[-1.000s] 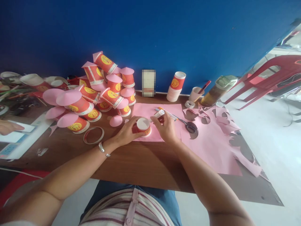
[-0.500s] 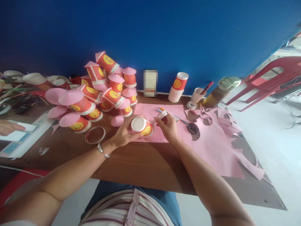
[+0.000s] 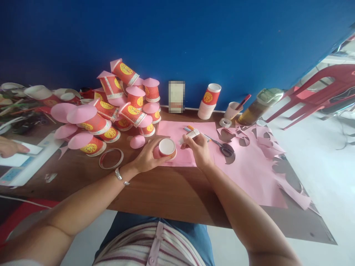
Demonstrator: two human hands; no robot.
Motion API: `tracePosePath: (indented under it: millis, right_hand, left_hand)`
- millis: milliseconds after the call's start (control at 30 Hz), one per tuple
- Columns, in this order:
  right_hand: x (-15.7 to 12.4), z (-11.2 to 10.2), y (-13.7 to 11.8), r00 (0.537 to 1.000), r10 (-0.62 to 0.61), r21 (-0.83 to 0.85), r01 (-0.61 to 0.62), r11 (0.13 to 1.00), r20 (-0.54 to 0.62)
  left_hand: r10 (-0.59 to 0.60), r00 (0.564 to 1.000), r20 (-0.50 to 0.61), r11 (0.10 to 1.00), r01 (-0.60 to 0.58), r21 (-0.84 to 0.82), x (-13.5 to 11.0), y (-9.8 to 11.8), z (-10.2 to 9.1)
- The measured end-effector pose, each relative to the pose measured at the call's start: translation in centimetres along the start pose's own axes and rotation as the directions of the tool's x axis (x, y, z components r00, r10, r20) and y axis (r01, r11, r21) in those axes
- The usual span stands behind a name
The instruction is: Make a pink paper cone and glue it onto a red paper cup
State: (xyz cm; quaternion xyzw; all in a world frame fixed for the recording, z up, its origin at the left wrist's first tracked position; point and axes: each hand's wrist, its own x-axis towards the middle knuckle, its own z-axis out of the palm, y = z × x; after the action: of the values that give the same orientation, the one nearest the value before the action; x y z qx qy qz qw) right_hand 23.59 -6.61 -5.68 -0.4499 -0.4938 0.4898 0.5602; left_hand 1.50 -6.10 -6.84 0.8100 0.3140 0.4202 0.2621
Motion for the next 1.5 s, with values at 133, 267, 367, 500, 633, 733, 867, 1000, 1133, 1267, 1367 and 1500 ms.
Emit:
tracePosePath:
  millis: [133, 267, 367, 500, 633, 733, 867, 1000, 1133, 1267, 1367, 1500]
  right_hand:
    - [-0.3, 0.4, -0.6, 0.999, -0.047, -0.067, 0.045, 0.997, -0.021]
    - [-0.6, 0.7, -1.0, 0.992, -0.116, -0.175, 0.106, 0.979, -0.051]
    - [-0.7, 0.7, -1.0, 0.985, -0.165, -0.316, 0.143, 0.938, -0.044]
    - [-0.7, 0.6, -0.9, 0.982, -0.188, -0.398, 0.161, 0.903, -0.029]
    - [-0.8, 0.7, -1.0, 0.985, -0.168, -0.425, 0.139, 0.894, -0.031]
    - [-0.8, 0.7, -1.2, 0.986, -0.162, -0.426, 0.134, 0.895, -0.030]
    - [-0.8, 0.7, -1.2, 0.984, -0.171, -0.461, 0.133, 0.878, -0.042]
    - [-0.8, 0.8, -1.3, 0.985, -0.168, -0.455, 0.132, 0.881, -0.040]
    - [-0.9, 0.9, -1.6, 0.988, -0.150, -0.441, 0.118, 0.890, -0.037]
    - [-0.9, 0.9, -1.5, 0.988, -0.145, -0.441, 0.111, 0.890, -0.043]
    - [-0.8, 0.8, -1.2, 0.988, -0.146, -0.440, 0.108, 0.891, -0.052]
    - [-0.7, 0.7, -1.0, 0.986, -0.150, -0.442, 0.101, 0.891, -0.077]
  left_hand:
    - [-0.079, 0.996, 0.047, 0.997, 0.079, -0.003, 0.2, -0.1, 0.3]
    - [-0.088, 0.993, 0.081, 0.995, 0.091, -0.032, 0.3, -0.2, 0.5]
    - [-0.099, 0.991, 0.087, 0.993, 0.104, -0.060, 0.3, -0.2, 0.6]
    - [-0.114, 0.989, 0.091, 0.991, 0.120, -0.066, 0.3, -0.3, 0.6]
    - [-0.097, 0.991, 0.088, 0.992, 0.103, -0.068, 0.2, -0.5, 0.6]
    - [-0.097, 0.992, 0.076, 0.992, 0.102, -0.076, 0.2, -0.5, 0.7]
    - [-0.105, 0.991, 0.085, 0.991, 0.112, -0.072, 0.2, -0.4, 0.7]
    - [-0.119, 0.989, 0.090, 0.990, 0.125, -0.062, 0.3, -0.3, 0.6]
    - [-0.120, 0.988, 0.097, 0.990, 0.126, -0.065, 0.3, -0.3, 0.5]
    - [-0.113, 0.989, 0.091, 0.990, 0.120, -0.073, 0.3, -0.3, 0.6]
    - [-0.110, 0.990, 0.091, 0.990, 0.117, -0.075, 0.3, -0.4, 0.6]
    - [-0.102, 0.991, 0.084, 0.991, 0.108, -0.073, 0.3, -0.4, 0.7]
